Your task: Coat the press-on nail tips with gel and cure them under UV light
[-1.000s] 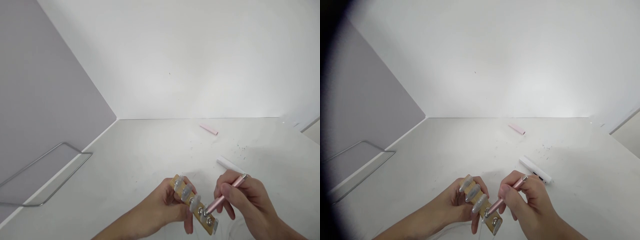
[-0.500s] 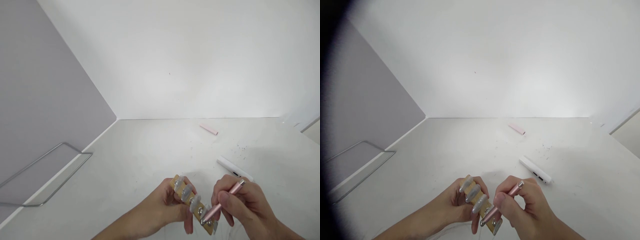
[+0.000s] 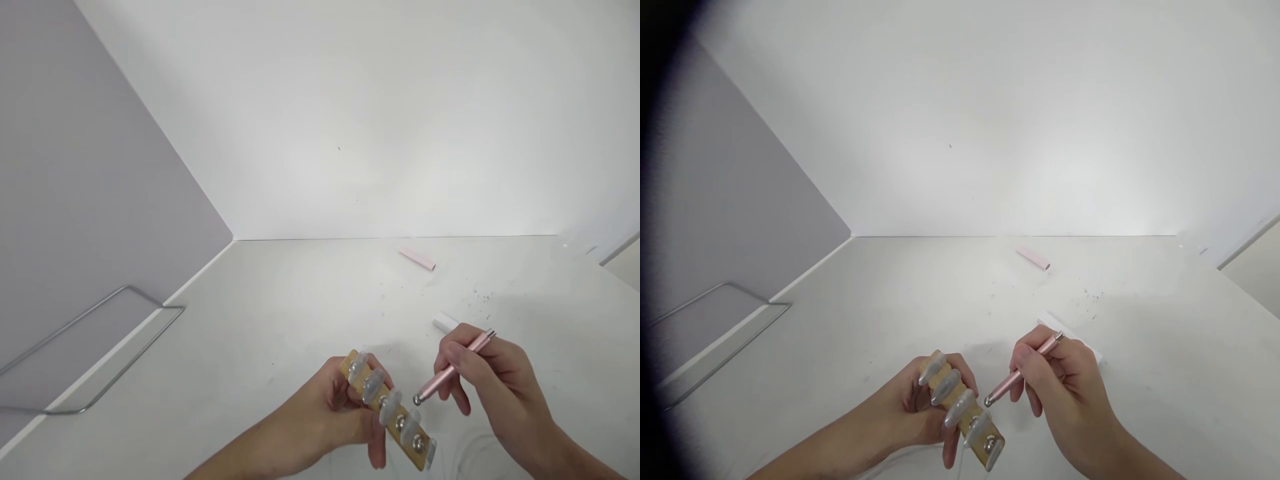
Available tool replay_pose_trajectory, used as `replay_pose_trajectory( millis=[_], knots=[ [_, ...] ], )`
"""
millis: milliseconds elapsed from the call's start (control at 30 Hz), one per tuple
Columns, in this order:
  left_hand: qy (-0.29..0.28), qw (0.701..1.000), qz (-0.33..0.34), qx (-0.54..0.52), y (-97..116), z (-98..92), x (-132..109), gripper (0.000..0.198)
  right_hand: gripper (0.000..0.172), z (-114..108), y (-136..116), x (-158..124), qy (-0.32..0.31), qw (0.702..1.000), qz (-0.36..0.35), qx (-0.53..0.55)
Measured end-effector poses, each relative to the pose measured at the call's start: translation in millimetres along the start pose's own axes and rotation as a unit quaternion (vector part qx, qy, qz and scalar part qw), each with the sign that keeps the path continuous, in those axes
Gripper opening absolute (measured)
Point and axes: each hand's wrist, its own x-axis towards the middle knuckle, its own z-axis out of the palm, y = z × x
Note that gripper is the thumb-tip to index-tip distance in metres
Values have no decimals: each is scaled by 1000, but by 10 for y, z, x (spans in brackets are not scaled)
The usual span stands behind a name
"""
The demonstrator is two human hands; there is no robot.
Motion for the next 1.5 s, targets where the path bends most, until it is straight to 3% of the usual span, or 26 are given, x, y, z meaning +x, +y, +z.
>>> replay_pose_trajectory(
  millis=[500,1133,1500],
  knots=[
    [-2,1000,0,-17,-25,-8,16,10,33,-10,3,-12,-40,999,15,17],
    [5,1000,8,-24,-80,-32,42,19,33,-27,-49,-35,-105,994,10,0],
    [-2,1000,-12,-3,-17,-19,46,8,32,-50,-63,-40,-145,989,12,-13]
  ],
)
